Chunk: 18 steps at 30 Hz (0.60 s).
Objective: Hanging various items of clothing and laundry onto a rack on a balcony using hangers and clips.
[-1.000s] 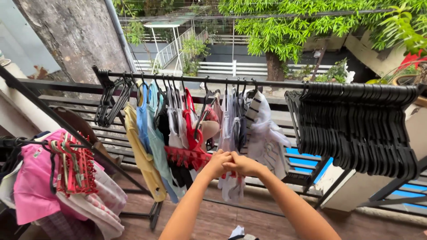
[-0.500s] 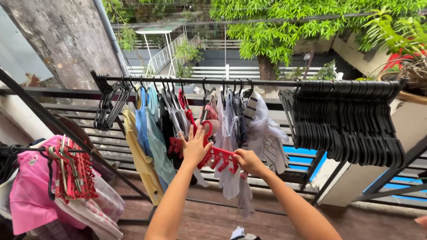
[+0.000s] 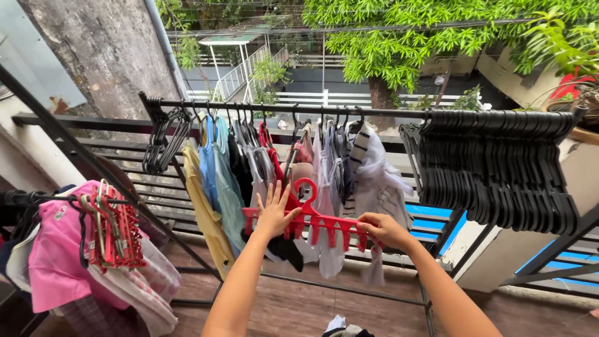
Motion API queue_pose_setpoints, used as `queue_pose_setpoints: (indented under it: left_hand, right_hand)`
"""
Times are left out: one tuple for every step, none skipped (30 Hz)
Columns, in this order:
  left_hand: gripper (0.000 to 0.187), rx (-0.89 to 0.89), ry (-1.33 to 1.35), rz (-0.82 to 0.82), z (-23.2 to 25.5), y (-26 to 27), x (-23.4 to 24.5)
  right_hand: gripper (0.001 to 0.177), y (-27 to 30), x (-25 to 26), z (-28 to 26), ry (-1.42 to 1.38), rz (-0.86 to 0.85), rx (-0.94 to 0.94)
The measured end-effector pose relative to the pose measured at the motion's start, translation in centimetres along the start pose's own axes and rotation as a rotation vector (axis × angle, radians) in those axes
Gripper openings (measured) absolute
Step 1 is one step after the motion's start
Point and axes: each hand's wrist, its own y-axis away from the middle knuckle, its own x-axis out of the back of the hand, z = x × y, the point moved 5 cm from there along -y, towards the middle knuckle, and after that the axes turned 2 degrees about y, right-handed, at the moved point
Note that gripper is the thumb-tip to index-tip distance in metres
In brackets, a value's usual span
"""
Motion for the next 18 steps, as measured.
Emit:
queue_pose_setpoints:
  left_hand:
    - [0.092,0.006,0.000,0.002,-0.1,0.6,0.5]
    - [0.091,0.059,0.038,-0.038,-0.6,1.3,1.0]
    - [0.090,0.111,0.078,-0.078,-1.2,2.1,1.5]
    - [0.090,0.123,0.074,-0.074,-2.8,2.8,0.8]
    - [0.087,0.119,0.026,-0.097,-4.3,3.5,0.0]
    - [0.084,0.117,-0.021,-0.124,-5.9,4.5,-0.8]
    - [0.084,0.131,-0.024,-0.124,-6.4,5.7,0.4]
    - [0.091,0.146,0.039,-0.040,-7.0,6.6,1.9]
    - [0.098,0.162,0.102,0.045,-7.6,7.6,3.5]
    - [0.098,0.171,0.097,0.046,-8.5,8.5,4.4]
    - [0.102,0.257,0.082,0.106,-9.8,9.4,5.6]
    - [0.105,0.341,0.066,0.169,-11.0,10.3,6.9]
    - [0.105,0.349,0.060,0.172,-12.2,11.0,7.0]
    - [0.105,0.437,0.096,0.181,-14.0,11.7,7.3]
    - [0.104,0.525,0.132,0.191,-15.8,12.4,7.5]
    - [0.104,0.530,0.123,0.193,-16.5,13.0,8.0]
    - [0.100,0.607,0.180,0.116,-17.5,13.5,7.9]
    - [0.097,0.680,0.238,0.043,-18.4,13.7,8.0]
  right_hand:
    - [0.029,0.0,-0.5,-0.1,0.002,-0.005,0.002]
    - [0.029,-0.3,-1.3,-0.2,-0.042,-0.035,-0.021]
    - [0.029,-0.5,-2.1,-0.4,-0.086,-0.065,-0.045]
    - [0.029,-1.3,-3.2,-0.3,-0.083,-0.077,-0.040]
    - [0.029,-2.1,-4.3,-0.4,-0.056,-0.094,-0.003]
    - [0.028,-2.7,-5.6,-0.4,-0.031,-0.113,0.031]
    - [0.028,-3.6,-7.3,-0.2,-0.031,-0.127,0.034]
    - [0.027,-4.6,-8.9,-0.3,0.020,-0.129,0.115]
    - [0.026,-5.5,-10.6,-0.4,0.069,-0.131,0.197]
    - [0.026,-6.1,-12.6,-1.4,0.067,-0.142,0.201]
    - [0.026,-6.5,-14.6,-2.5,0.052,-0.152,0.197]
    - [0.025,-7.1,-16.5,-3.5,0.037,-0.161,0.195]
    - [0.025,-7.7,-18.8,-4.6,0.035,-0.170,0.200]
    - [0.025,-8.4,-21.2,-5.7,-0.020,-0.164,0.168]
    - [0.025,-9.2,-23.6,-6.7,-0.075,-0.157,0.135]
    - [0.025,-10.2,-26.5,-6.8,-0.080,-0.164,0.141]
    - [0.025,-11.3,-29.1,-7.0,-0.085,-0.111,0.178]
    - [0.025,-12.5,-31.4,-7.4,-0.087,-0.053,0.217]
